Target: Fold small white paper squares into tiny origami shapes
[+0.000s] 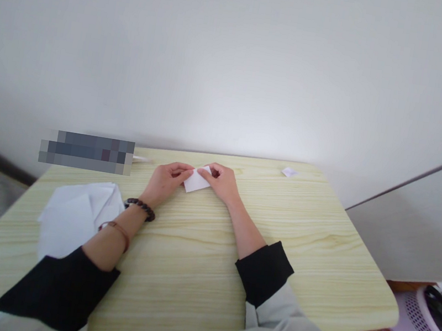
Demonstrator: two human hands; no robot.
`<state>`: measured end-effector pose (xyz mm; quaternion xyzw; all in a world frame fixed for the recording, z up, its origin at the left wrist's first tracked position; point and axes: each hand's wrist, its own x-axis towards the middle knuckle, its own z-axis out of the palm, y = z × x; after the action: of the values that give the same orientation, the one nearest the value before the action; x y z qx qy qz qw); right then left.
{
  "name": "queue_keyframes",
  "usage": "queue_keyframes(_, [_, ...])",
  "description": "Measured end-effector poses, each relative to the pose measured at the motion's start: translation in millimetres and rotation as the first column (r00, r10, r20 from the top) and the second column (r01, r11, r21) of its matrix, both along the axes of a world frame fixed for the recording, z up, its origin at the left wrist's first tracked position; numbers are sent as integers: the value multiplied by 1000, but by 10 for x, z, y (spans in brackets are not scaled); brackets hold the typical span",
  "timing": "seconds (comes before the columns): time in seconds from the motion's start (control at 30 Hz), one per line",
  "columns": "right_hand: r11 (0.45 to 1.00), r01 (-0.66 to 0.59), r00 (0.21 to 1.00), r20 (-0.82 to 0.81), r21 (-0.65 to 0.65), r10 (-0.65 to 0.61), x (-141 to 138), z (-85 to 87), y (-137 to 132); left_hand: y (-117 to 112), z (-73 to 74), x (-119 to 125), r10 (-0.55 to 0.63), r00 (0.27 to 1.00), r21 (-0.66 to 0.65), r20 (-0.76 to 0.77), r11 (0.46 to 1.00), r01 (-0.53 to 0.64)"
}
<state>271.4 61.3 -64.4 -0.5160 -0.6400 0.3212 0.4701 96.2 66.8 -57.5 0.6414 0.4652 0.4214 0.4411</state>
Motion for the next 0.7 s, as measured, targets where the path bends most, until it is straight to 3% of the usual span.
queue_keyframes(0.17, [1000, -7, 998, -64, -5, 7, 0, 10, -7, 16, 7, -11, 87, 996, 18, -5, 996, -87])
queue_keyframes(0.33, [999, -38, 994, -99, -19, 36, -19, 28, -22, -16, 45, -13, 160, 969, 156, -187, 979, -131])
queue_keyframes(0.57, [997, 45, 999, -27, 62, -43, -33, 30, -33, 1, 18, -38, 118, 977, 95, -178, 990, -103])
queue_keyframes(0.7, [991, 30, 996, 84, 131, -41, -21, 24, -31, -7, 24, -23, 160, 952, 193, -260, 975, -111])
